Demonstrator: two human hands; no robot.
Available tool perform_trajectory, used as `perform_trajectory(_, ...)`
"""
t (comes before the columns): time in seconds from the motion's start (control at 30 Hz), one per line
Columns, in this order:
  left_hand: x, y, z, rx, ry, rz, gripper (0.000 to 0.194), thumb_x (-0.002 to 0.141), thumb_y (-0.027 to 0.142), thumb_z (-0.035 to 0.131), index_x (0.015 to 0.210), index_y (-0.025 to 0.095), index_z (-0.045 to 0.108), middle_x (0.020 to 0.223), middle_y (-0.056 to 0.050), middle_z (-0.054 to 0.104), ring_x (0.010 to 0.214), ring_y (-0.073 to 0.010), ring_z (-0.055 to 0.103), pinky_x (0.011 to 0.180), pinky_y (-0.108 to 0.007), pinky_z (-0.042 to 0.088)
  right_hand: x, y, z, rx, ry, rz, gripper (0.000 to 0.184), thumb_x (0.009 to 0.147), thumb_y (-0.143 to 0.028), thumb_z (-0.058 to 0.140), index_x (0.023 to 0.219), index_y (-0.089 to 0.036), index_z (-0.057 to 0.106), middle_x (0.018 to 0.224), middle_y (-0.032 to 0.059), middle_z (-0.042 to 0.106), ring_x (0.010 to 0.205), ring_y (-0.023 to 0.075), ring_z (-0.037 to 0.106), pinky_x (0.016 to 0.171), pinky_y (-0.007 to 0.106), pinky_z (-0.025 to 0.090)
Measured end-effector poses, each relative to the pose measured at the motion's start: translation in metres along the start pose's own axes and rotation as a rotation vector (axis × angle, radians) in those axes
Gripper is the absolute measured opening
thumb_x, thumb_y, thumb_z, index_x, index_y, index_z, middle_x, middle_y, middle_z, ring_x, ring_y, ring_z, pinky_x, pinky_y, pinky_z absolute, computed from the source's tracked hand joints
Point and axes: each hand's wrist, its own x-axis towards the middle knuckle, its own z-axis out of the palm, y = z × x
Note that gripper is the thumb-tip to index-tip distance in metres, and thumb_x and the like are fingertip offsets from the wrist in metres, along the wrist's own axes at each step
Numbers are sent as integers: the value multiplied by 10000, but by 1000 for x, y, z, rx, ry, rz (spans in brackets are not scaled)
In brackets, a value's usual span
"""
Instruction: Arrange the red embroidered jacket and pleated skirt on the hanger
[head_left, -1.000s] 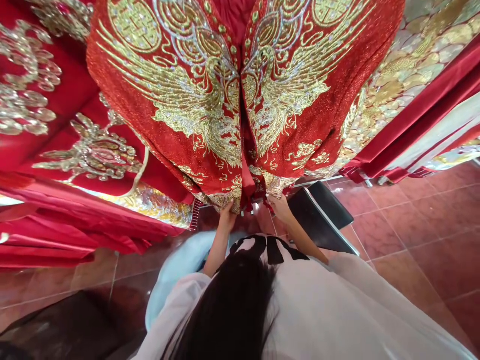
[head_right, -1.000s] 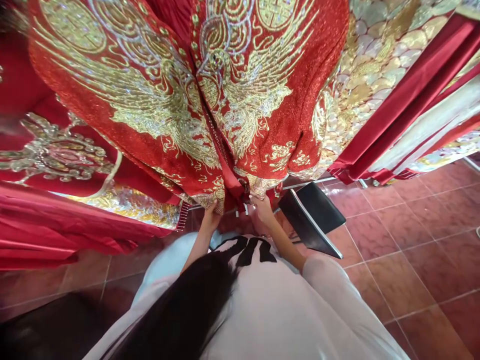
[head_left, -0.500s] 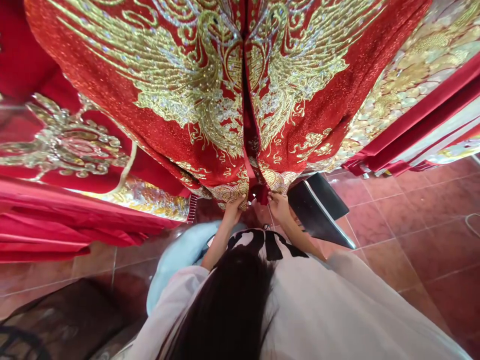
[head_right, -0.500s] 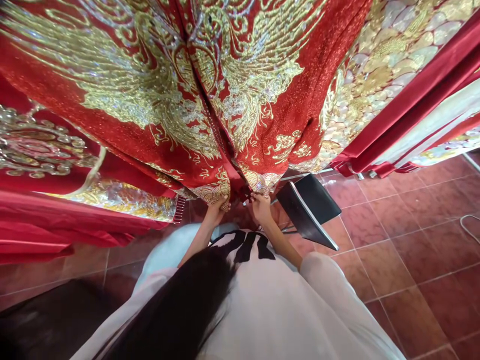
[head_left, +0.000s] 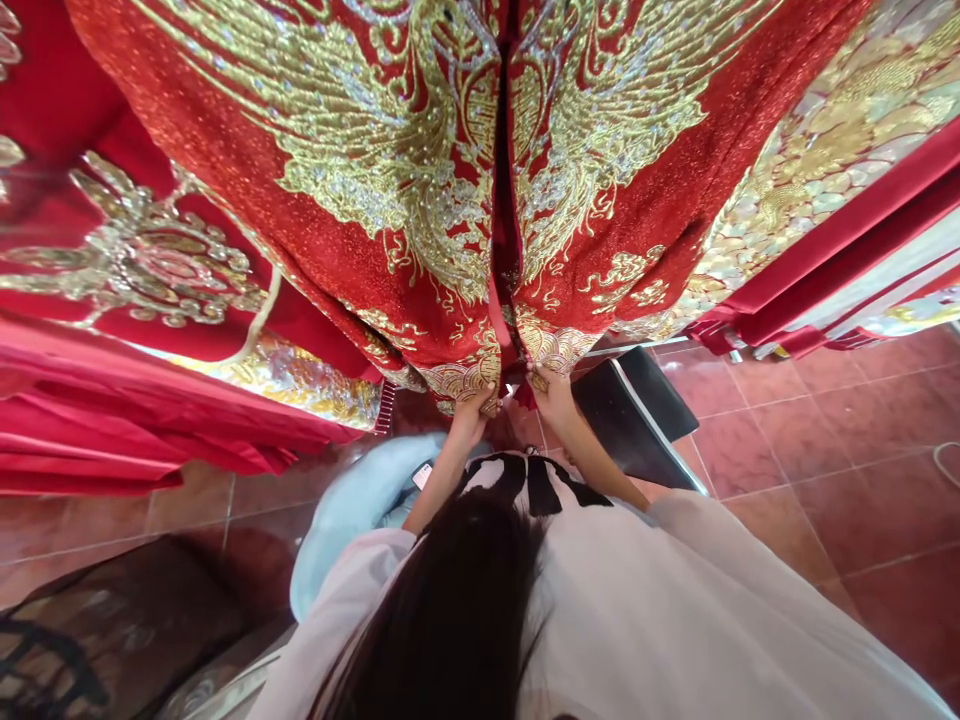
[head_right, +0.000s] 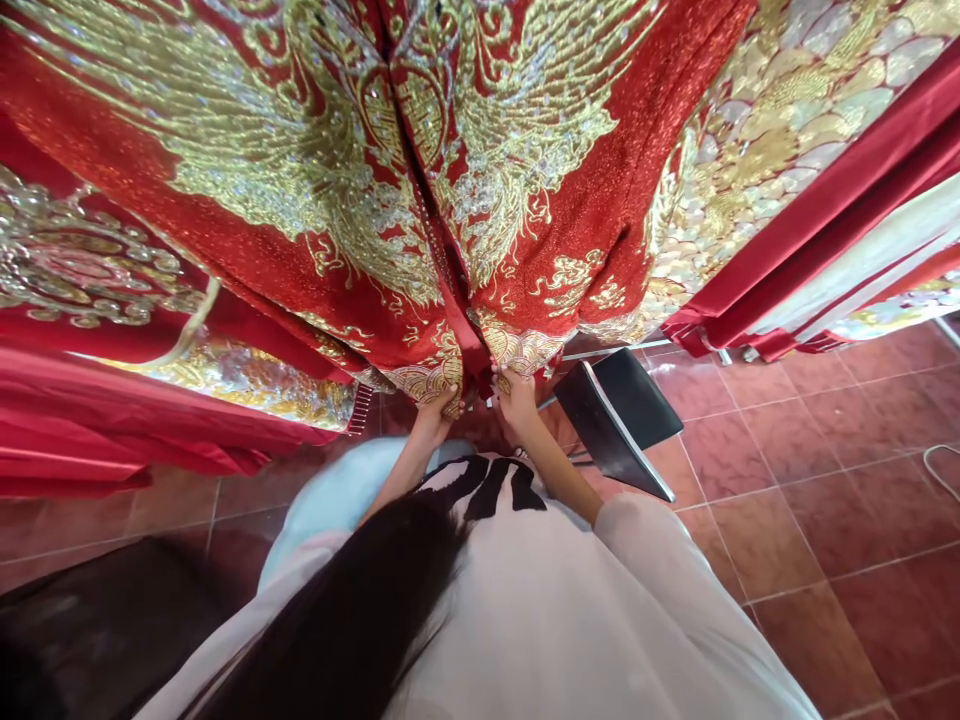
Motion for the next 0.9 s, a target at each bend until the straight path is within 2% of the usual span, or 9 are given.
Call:
perform_trajectory(0.17,-3,0,8,-46,-10,13,261,594,184,803,732,130,589,631,25,602,488,-91,552,471,-213,420,-11,1,3,26,12,47,162,599,-96,651,674,-177,533,613,-50,595,545,64,533,509,164,435)
perform_trajectory(0.3,-3,-4,14,-69,-23,21,214,620,180,784,725,130,604,676,12,628,529,-91,566,525,-218,442,-18,3,9,30,4,78,242,544,-91,713,700,-184,553,606,-74,593,509,49,500,485,146,429)
perform_trajectory(0.53,-2,-7,21,-88,-40,32,230,617,184,791,767,134,624,725,5,658,639,-102,607,643,-219,479,-26,15,13,39,-31,135,229,539,-112,719,706,-170,573,654,-44,633,569,75,561,559,179,506)
perform_trajectory(0.73,0,-8,24,-84,-20,85,280,587,217,817,768,142,618,711,8,649,737,-129,629,737,-252,494,-30,17,14,56,-35,112,299,506,-112,739,755,-171,584,711,-36,664,589,95,586,593,217,535)
perform_trajectory(0.9,2,-12,25,-72,3,148,366,596,246,818,894,155,625,823,-6,674,880,-154,641,823,-279,492,-33,16,14,55,-18,90,328,499,-85,741,786,-162,602,737,-25,679,626,98,603,615,215,537)
